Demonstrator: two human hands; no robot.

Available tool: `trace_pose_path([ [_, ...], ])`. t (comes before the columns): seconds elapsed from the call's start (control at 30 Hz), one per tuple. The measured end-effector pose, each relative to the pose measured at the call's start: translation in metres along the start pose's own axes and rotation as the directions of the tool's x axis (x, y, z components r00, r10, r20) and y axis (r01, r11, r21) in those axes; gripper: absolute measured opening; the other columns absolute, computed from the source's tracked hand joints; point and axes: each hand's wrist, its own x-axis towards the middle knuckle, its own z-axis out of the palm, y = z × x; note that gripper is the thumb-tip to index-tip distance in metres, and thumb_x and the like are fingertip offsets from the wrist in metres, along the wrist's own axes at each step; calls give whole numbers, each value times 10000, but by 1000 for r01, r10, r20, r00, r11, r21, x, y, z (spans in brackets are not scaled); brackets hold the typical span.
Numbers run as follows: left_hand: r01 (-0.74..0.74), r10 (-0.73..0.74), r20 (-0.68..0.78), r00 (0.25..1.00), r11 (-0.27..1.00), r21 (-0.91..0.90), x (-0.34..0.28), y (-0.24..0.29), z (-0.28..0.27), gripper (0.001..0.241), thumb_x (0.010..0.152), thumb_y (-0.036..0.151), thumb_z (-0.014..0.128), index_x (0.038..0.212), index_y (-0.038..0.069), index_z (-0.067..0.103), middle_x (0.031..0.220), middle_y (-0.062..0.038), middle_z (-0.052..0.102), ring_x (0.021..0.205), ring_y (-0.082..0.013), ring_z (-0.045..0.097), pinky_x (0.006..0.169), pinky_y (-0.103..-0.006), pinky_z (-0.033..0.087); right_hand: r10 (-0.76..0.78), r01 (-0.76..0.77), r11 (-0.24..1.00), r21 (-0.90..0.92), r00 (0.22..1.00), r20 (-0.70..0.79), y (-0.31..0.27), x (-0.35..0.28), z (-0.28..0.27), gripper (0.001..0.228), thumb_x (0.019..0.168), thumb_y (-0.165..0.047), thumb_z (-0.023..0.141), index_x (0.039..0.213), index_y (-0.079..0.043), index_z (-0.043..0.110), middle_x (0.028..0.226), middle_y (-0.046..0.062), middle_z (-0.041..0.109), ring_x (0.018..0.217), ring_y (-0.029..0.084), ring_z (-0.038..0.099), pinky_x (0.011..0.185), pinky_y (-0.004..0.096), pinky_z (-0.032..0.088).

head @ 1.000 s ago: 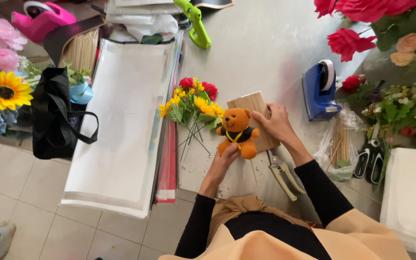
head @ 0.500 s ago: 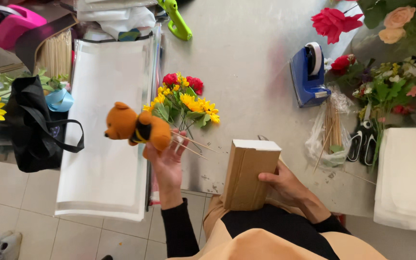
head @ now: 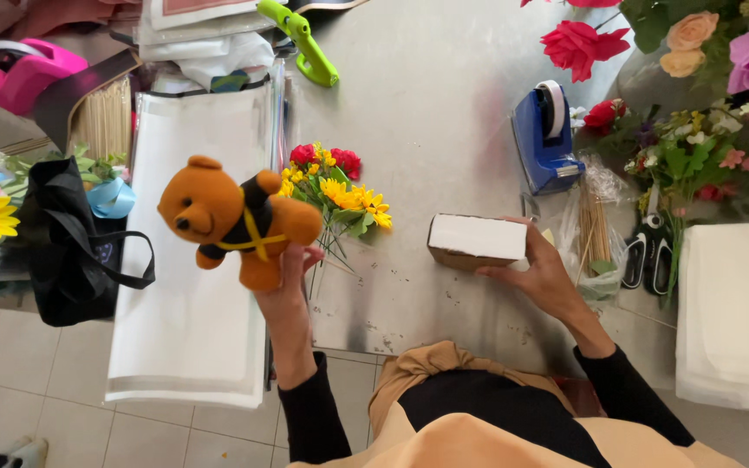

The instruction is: The person attaches wooden sticks to a small teddy bear and a sunflower by hand before placing them into a small cardboard box.

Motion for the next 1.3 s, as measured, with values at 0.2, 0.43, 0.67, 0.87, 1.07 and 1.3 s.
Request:
trace_pose_path([
  [0.2, -122, 93, 189, 978, 981, 151, 16, 40, 34, 313, 886, 78, 614, 1167, 111, 480, 924, -20, 560, 847, -131, 599, 863, -358, 522, 16, -18, 1000, 21, 993, 120, -6, 15, 24, 658, 663, -80, 796, 1240, -55, 481, 1174, 188, 557, 1204, 323, 481, 1030, 461, 347],
  [0.43, -144, 103, 242, 965, 977, 158, 19, 15, 72, 580, 798, 14, 714, 1295, 38, 416, 1126, -128, 549, 1077, -193, 531, 993, -415, 391, 22, -21, 1000, -7, 989, 148, -20, 23, 25, 688, 677, -119, 791, 1276, -54, 457, 1214, 167, 541, 1228, 282, 456, 1047, 444, 336],
  [0.67, -166, 105, 399, 911, 978, 122, 28, 7, 89, 491, 799, 3, 709, 1223, 51, 467, 979, -113, 578, 944, -229, 592, 898, -420, 458, -1, 19, 998, -66, 965, 263, -20, 16, 2, 881, 620, -132, 826, 1355, -43, 349, 1346, 200, 422, 1274, 374, 374, 1054, 527, 285],
  [0.87, -172, 57, 465, 884, 963, 209, 29, 26, 94, 497, 767, -32, 711, 1195, 10, 461, 979, -190, 581, 950, -348, 598, 901, -484, 454, -123, 137, 981, -140, 987, 99, -79, 17, -25, 656, 725, -147, 723, 1312, -41, 451, 1306, 158, 448, 1132, 305, 496, 906, 430, 440],
  [1.07, -247, 118, 530, 839, 952, 179, 27, 47, 107, 501, 757, 3, 733, 1187, 60, 481, 1028, -167, 591, 944, -339, 614, 878, -462, 487, -290, 265, 911, -317, 956, -35, -115, 17, -5, 318, 835, -156, 698, 1108, -12, 620, 1011, 121, 601, 909, 246, 619, 778, 349, 521],
  [1.3, -188, 103, 548, 830, 977, 101, 12, 75, 108, 657, 814, -40, 669, 1386, 123, 388, 1330, -191, 503, 1114, -383, 580, 941, -457, 492, -313, 256, 917, -307, 937, -156, -101, 30, 5, 205, 836, -161, 762, 895, -7, 641, 693, 97, 588, 601, 122, 513, 621, 307, 452],
])
